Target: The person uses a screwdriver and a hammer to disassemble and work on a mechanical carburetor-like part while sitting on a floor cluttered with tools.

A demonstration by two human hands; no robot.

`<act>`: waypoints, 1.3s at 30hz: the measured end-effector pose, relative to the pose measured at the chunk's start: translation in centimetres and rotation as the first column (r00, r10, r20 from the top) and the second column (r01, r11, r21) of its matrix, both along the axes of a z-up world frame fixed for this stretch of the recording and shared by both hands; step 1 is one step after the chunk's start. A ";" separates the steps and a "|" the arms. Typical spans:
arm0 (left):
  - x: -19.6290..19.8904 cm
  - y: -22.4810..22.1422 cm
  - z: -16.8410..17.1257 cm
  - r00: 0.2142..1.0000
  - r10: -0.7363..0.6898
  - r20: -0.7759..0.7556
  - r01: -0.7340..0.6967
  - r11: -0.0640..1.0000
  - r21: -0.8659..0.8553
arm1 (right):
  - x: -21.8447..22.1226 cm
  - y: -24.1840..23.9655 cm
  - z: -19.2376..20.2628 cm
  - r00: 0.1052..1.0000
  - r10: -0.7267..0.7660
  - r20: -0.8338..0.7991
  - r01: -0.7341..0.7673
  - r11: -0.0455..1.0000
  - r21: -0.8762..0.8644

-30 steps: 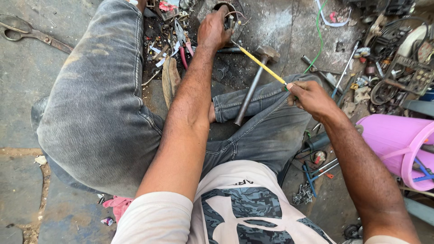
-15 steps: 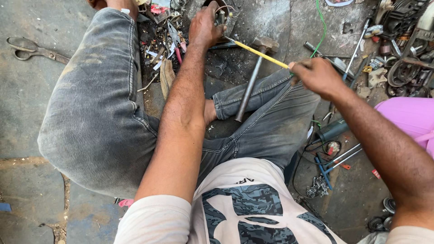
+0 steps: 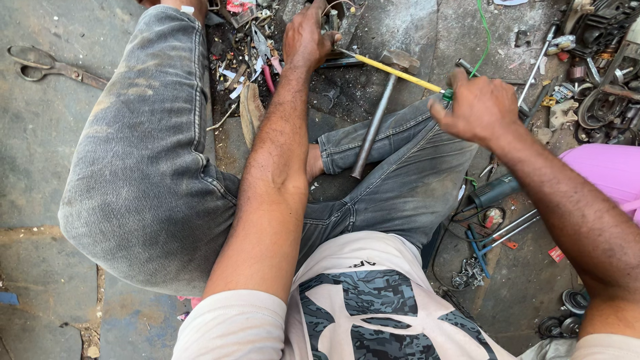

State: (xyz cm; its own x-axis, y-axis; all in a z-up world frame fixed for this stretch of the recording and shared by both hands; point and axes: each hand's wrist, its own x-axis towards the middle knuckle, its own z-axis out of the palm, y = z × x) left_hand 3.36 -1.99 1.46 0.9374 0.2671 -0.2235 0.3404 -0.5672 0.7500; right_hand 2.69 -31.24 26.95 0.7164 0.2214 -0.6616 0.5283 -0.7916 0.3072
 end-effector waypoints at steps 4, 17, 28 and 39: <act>-0.5 -0.2 -0.8 0.997 0.034 0.066 -0.033 0.999 -0.020 | 1.3 -0.8 0.4 0.996 -0.072 -0.045 0.078 0.984 0.159; -0.7 -0.6 -1.2 0.995 0.082 0.060 -0.079 0.996 -0.042 | 0.7 1.5 1.0 0.997 0.071 0.012 -0.071 0.997 -0.023; -0.9 -0.2 1.2 0.995 0.099 0.022 -0.097 0.990 -0.105 | 0.7 1.2 -1.8 0.840 0.452 0.300 -0.457 0.888 -0.058; -0.9 -0.5 1.0 0.991 0.130 0.039 -0.124 0.986 -0.115 | 1.3 3.0 -3.0 0.862 0.436 0.259 -0.431 0.899 -0.077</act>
State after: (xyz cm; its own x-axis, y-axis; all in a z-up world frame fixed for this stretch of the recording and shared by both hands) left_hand 2.48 -2.45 2.43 0.9075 0.3602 -0.2162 0.3679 -0.4328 0.8230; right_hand 4.02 -28.21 23.98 0.6985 0.5411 -0.4683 0.7147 -0.4954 0.4938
